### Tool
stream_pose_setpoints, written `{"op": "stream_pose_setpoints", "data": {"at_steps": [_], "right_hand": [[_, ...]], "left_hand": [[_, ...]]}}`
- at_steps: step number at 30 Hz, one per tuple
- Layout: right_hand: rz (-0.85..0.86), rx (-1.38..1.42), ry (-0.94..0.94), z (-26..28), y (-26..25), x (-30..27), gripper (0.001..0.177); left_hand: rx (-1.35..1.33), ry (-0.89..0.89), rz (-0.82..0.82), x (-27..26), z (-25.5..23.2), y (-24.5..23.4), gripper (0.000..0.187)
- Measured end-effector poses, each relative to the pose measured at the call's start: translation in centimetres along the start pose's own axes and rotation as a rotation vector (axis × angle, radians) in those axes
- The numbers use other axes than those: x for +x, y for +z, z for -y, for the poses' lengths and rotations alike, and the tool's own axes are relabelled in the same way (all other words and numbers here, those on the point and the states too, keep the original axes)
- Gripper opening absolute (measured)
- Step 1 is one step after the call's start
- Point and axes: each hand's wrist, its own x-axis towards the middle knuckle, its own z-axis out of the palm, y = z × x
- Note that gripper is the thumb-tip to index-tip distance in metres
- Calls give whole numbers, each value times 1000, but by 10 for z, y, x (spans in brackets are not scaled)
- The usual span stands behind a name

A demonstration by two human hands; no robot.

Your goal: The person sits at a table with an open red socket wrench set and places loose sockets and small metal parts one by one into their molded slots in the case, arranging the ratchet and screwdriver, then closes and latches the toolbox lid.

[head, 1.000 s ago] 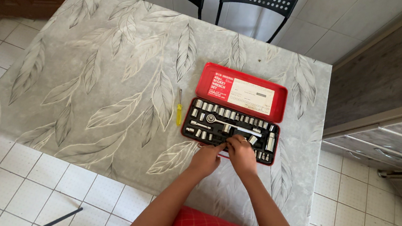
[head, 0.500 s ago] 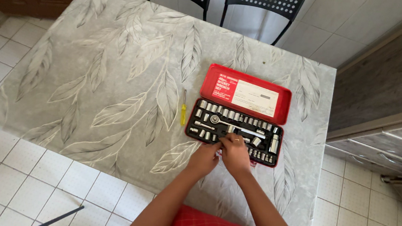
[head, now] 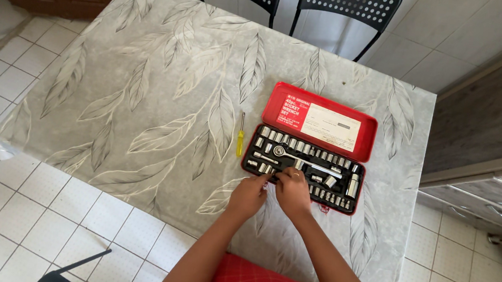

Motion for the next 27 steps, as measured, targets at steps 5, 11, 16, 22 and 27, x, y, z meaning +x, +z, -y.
{"op": "stream_pose_setpoints", "data": {"at_steps": [5, 11, 16, 22, 27], "right_hand": [[20, 20, -11, 4, -2, 0, 23], [95, -20, 6, 12, -4, -1, 26], [61, 61, 16, 12, -9, 1, 31], [60, 92, -3, 17, -11, 0, 40], [83, 59, -28, 15, -11, 1, 41]], "left_hand": [[17, 16, -5, 0, 3, 2, 50], [62, 6, -27, -1, -3, 1, 52], [90, -25, -110, 1, -2, -2, 48], [187, -3, -68, -3, 2, -1, 59], [186, -1, -63, -4, -1, 0, 59]]}}
